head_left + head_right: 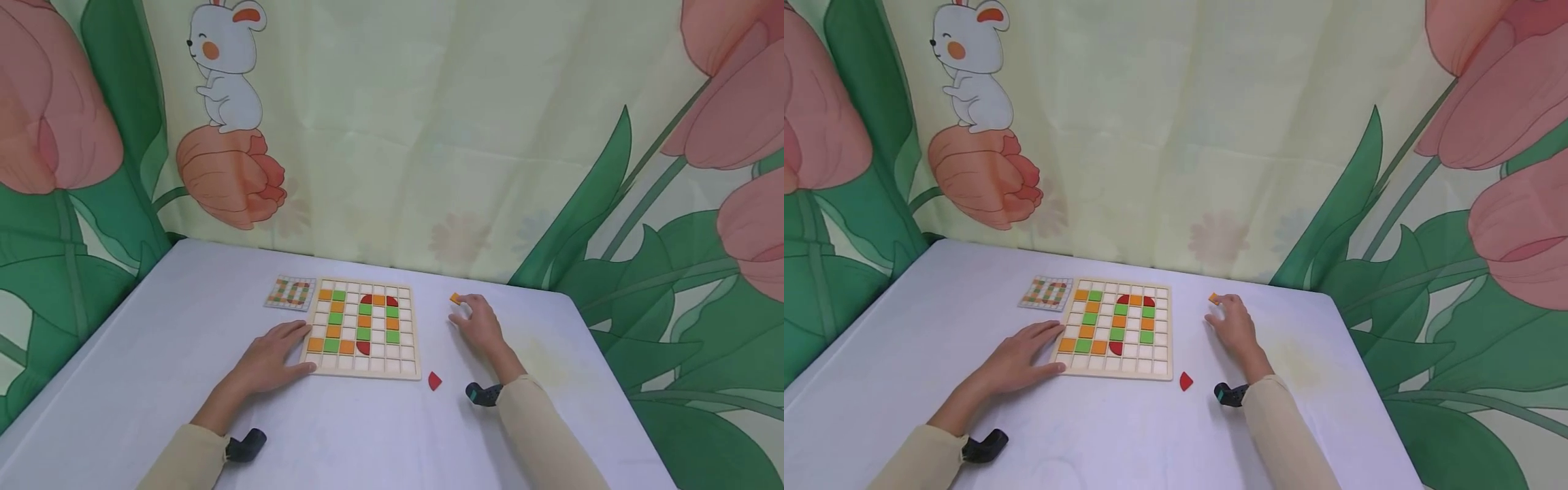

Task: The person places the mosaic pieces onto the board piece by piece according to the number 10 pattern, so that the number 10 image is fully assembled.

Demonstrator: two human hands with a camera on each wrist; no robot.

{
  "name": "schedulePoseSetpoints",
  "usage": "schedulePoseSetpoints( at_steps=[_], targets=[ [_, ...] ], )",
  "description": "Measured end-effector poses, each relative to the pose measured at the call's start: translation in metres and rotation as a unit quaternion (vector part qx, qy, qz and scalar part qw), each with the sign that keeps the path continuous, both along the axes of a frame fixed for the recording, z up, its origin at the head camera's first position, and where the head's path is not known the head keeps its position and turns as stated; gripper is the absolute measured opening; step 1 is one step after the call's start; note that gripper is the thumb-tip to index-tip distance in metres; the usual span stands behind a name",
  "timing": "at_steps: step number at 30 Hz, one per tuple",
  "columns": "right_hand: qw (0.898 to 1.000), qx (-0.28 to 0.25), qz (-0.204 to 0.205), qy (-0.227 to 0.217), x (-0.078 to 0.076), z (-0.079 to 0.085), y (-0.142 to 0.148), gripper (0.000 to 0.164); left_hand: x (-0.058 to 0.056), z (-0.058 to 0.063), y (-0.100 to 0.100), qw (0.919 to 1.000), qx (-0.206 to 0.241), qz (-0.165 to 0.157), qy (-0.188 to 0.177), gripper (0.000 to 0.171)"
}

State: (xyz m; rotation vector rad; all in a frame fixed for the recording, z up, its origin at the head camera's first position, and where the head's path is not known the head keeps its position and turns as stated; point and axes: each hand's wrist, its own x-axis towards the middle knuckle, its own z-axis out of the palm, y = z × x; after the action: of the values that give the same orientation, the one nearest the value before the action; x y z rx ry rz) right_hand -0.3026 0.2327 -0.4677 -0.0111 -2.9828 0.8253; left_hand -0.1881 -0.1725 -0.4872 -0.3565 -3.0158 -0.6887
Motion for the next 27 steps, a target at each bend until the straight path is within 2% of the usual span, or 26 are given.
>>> schedulePoseSetpoints(
  at_steps=[3,10,18,24,27],
  targets=[
    [1.0,0.009,0.011,0.002,-0.006,-0.001,0.003,0.051,0.0,-0.002,0.0,1.0,0.0,0.002,0.0,0.078],
    [0.999,0.024,0.026,0.002,-0.018,-0.002,0.004,0.044,0.002,-0.002,0.002,1.0,0.004,0.006,-0.004,0.078],
    [0.999,0.034,0.0,0.019,-0.026,-0.001,-0.002,0.032,0.002,0.002,0.006,0.9999,0.009,0.002,-0.007,0.077],
    [0.999,0.041,-0.027,0.01,-0.029,-0.001,-0.002,0.035,0.004,0.003,0.006,1.0,0.006,0.003,-0.005,0.075],
    [0.999,0.033,-0.026,0.003,-0.032,-0.003,-0.003,0.035,0.004,0.004,0.005,0.9999,0.006,0.009,-0.005,0.075]
  ],
)
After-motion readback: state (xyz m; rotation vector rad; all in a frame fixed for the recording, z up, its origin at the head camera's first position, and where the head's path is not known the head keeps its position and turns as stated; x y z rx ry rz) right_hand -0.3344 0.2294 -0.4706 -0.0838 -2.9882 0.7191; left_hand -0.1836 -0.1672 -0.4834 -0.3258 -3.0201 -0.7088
